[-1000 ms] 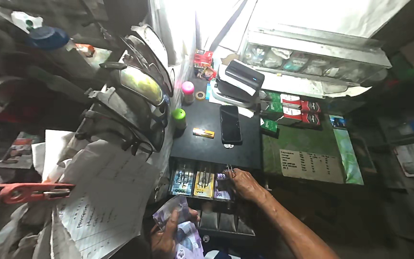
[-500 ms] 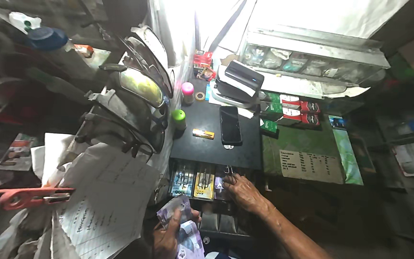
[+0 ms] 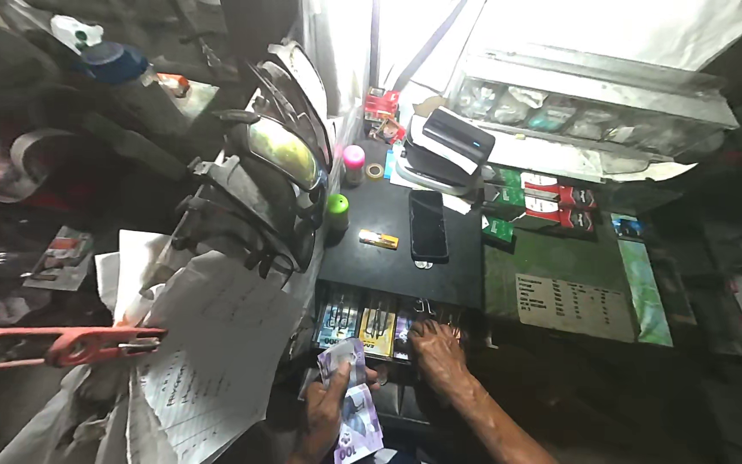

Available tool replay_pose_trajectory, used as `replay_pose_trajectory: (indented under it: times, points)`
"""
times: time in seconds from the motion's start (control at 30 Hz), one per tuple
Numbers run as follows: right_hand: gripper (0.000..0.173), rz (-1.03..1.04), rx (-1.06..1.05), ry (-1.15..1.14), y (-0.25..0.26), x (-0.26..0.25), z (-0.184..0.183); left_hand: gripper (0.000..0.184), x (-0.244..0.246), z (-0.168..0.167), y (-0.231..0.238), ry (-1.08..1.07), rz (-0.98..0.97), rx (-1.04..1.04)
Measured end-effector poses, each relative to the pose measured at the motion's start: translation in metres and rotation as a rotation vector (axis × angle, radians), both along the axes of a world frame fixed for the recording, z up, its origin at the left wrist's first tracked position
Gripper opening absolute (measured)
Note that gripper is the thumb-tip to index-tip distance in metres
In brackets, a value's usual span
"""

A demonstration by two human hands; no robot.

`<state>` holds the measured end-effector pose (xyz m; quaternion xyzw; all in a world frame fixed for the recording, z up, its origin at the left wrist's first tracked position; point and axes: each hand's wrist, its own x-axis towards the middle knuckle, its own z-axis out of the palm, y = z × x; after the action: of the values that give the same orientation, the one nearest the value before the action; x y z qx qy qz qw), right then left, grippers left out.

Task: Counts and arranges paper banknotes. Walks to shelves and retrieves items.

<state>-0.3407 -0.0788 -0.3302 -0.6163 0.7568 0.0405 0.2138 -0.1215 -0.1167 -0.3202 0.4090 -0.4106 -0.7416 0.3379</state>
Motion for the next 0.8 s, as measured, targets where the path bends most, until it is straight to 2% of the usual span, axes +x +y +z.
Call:
replay_pose_trajectory:
  times: [0.07, 0.17, 0.27, 0.43, 0.57, 0.7, 0.8]
  points:
    - [0.025, -0.027, -0.080, 0.020, 0.003, 0.006, 0.004, 0.036, -0.001, 0.000, -0.001, -0.005, -0.001, 0.006]
    - [0.018, -0.086, -0.436, 0.006, 0.021, 0.010, -0.008, 0.035, 0.000, 0.000, -0.001, -0.016, -0.009, 0.013]
    - [0.022, -0.162, -0.707, -0.082, 0.038, 0.012, -0.019, 0.032, 0.001, -0.002, 0.000, -0.009, -0.017, 0.015]
    - [0.026, -0.237, -0.976, -0.283, 0.057, 0.038, -0.009, 0.026, -0.006, -0.002, 0.001, -0.002, -0.049, 0.047]
    - [0.023, -0.117, -1.020, -0.451, 0.065, 0.073, 0.004, 0.023, -0.012, -0.001, 0.002, -0.131, 0.015, -0.029]
    - [0.020, 0.075, -0.926, -0.458, 0.074, 0.085, 0.004, 0.037, -0.013, 0.007, 0.002, -0.169, 0.031, -0.136]
    - [0.018, 0.168, -0.850, -0.457, 0.079, 0.083, 0.003, 0.035, -0.011, 0.007, 0.004, -0.205, 0.003, -0.126]
